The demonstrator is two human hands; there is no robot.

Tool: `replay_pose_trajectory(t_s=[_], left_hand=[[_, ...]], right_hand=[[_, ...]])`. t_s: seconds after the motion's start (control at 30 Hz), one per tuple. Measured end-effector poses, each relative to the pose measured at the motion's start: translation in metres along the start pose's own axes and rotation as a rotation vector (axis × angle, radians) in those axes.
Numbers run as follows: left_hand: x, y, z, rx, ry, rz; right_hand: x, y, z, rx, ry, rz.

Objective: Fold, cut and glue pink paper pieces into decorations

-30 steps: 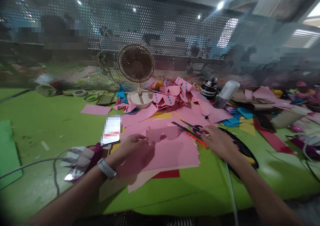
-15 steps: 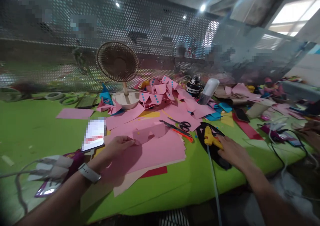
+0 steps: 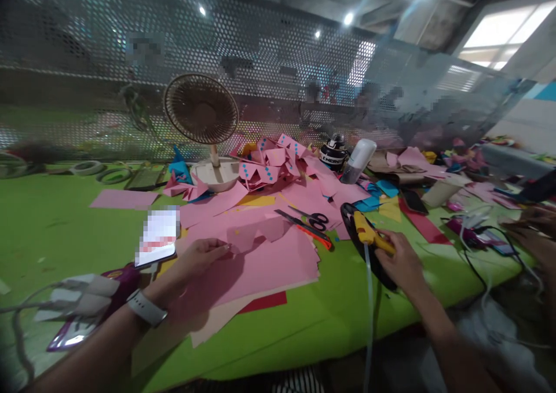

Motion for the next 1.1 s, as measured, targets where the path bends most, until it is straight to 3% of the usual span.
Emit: replay_pose_trajectory(t_s=[0.17, 0.3, 0.4, 0.5, 0.6, 0.7, 0.77, 0.9, 1.1], left_hand=[[-0.002, 0.001, -0.001, 0.018, 0.005, -0.018], [-0.003, 0.002, -0.001, 0.014, 0.024, -0.02], [-0.004, 0.003, 0.0, 0.009, 0.017, -0.009], [-0.007, 0.004, -0.001, 0.013, 0.038, -0.011], [-0.01, 0.007, -0.003, 0.019, 0.06, 0.001], [-0.012, 0.011, -0.004, 0.02, 0.088, 0.015], [-0.012, 0.012, -0.005, 0.014, 0.122, 0.01], [-0.006, 0.01, -0.005, 0.008, 0.163, -0.019], [0.0, 0.007, -0.005, 0.027, 0.168, -0.094]], right_hand=[[0.029, -0.01, -0.002, -0.018, 0.139, 0.079], [0.026, -0.011, -0.002, -0.111, 0.161, 0.112], [0.013, -0.012, 0.009, -0.203, -0.022, 0.014], [0.006, -0.015, 0.017, -0.215, -0.411, -0.226], [0.024, -0.018, 0.006, -0.056, -0.841, -0.448], [0.057, -0.02, -0.008, 0.057, -1.005, -0.518], [0.083, -0.018, -0.021, 0.234, -1.167, -0.57], [0.136, -0.013, -0.03, 0.507, -1.339, -0.566], [0.19, -0.01, -0.033, 0.663, -1.397, -0.455]])
Point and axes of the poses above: each hand's wrist, its own y-axis away from the middle knuckle, its own z-axis out of the back of the hand, x = y × z, the point moved 5 cm from there along -y, towards the middle knuckle, and after that the axes turned 2 degrees about -z, right-handed, at the moved point
